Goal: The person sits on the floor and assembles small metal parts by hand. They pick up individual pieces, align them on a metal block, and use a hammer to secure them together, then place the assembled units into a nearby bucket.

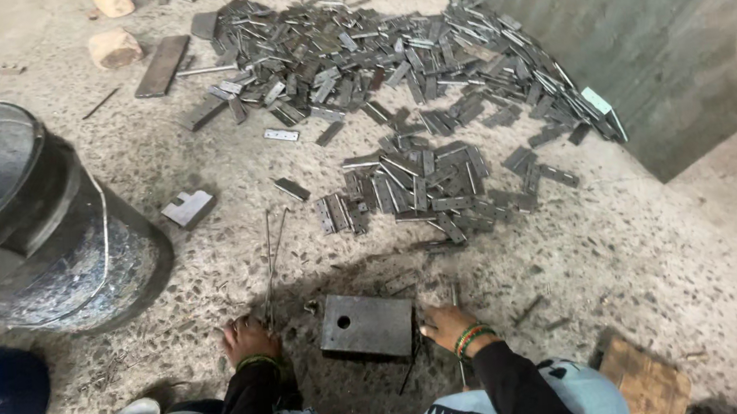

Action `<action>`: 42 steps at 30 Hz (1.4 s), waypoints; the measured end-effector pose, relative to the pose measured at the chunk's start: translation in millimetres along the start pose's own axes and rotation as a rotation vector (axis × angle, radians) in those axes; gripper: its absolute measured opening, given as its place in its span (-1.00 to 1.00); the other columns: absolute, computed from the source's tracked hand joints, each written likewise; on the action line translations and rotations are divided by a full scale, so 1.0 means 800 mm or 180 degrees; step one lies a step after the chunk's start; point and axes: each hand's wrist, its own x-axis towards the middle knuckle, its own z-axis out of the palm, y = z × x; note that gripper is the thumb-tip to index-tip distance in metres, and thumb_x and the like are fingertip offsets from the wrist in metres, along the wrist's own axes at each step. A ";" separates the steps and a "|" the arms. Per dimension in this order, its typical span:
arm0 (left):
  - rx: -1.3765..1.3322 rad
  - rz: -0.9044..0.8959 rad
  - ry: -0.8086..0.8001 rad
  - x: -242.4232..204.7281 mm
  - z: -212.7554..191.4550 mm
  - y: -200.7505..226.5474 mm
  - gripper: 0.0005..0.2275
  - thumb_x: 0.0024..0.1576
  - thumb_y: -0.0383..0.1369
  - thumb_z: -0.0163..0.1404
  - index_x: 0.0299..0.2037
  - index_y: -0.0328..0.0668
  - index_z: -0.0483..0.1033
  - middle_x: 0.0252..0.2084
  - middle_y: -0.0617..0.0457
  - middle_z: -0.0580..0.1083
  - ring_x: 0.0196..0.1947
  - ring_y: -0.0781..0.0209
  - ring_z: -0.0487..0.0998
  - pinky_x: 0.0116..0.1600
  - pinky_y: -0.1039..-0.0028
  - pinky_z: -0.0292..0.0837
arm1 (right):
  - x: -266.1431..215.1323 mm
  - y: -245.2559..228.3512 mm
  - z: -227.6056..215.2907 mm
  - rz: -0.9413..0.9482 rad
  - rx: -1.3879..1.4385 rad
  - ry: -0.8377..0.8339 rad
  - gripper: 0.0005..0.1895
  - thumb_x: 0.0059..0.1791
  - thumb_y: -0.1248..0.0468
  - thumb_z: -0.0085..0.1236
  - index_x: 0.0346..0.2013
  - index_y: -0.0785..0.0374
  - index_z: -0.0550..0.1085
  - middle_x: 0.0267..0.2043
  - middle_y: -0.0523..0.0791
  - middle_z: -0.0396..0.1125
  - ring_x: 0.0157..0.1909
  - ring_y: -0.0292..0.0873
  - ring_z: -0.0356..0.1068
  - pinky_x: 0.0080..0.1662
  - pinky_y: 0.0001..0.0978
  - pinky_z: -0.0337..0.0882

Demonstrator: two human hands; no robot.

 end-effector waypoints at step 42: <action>0.0556 0.1479 -0.0455 0.247 -0.046 0.717 -0.21 0.28 -0.19 -0.06 0.58 0.06 -0.42 -0.05 -0.32 0.53 -0.14 -0.06 0.63 -0.10 0.10 0.57 | 0.085 -0.007 -0.020 0.0118 0.1210 -0.1040 -0.46 0.15 -0.05 -0.10 0.24 0.30 0.31 -0.02 0.17 0.41 -0.08 0.15 0.49 -0.10 0.08 0.51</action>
